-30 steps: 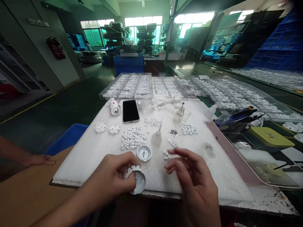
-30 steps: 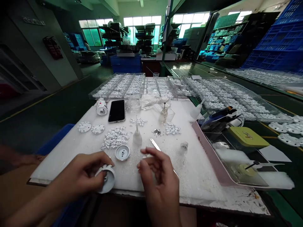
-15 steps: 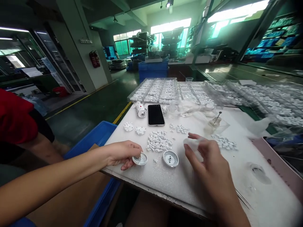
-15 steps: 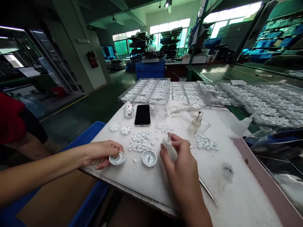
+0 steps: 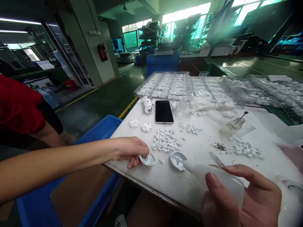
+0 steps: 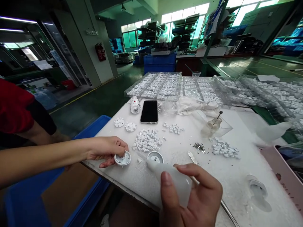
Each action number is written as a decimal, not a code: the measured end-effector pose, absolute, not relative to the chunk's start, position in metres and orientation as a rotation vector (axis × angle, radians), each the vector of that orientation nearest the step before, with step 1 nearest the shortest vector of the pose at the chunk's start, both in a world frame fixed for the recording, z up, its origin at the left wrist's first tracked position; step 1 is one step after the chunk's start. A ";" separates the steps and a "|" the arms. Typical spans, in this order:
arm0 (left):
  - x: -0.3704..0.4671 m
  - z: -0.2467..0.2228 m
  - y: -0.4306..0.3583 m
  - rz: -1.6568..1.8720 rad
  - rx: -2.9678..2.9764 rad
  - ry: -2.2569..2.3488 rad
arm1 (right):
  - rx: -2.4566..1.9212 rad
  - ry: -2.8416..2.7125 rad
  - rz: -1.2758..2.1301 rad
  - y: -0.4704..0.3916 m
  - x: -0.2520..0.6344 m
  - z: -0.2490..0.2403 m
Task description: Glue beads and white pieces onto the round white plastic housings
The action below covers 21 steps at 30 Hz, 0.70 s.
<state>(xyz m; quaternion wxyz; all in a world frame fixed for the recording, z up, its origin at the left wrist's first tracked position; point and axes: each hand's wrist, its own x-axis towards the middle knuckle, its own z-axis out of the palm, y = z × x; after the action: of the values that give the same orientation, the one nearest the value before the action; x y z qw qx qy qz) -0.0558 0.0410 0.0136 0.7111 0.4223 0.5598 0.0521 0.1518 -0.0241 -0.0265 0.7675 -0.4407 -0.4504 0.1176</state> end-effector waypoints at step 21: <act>-0.052 0.025 0.043 0.043 0.918 1.265 | -1.023 -1.411 0.367 -0.027 0.157 -0.030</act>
<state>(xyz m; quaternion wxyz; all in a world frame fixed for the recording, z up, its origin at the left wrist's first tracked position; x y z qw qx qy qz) -0.0519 0.0433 0.0251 0.7096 0.4137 0.5700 0.0196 0.1566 -0.0270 -0.0301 0.6290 -0.4464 -0.6160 0.1604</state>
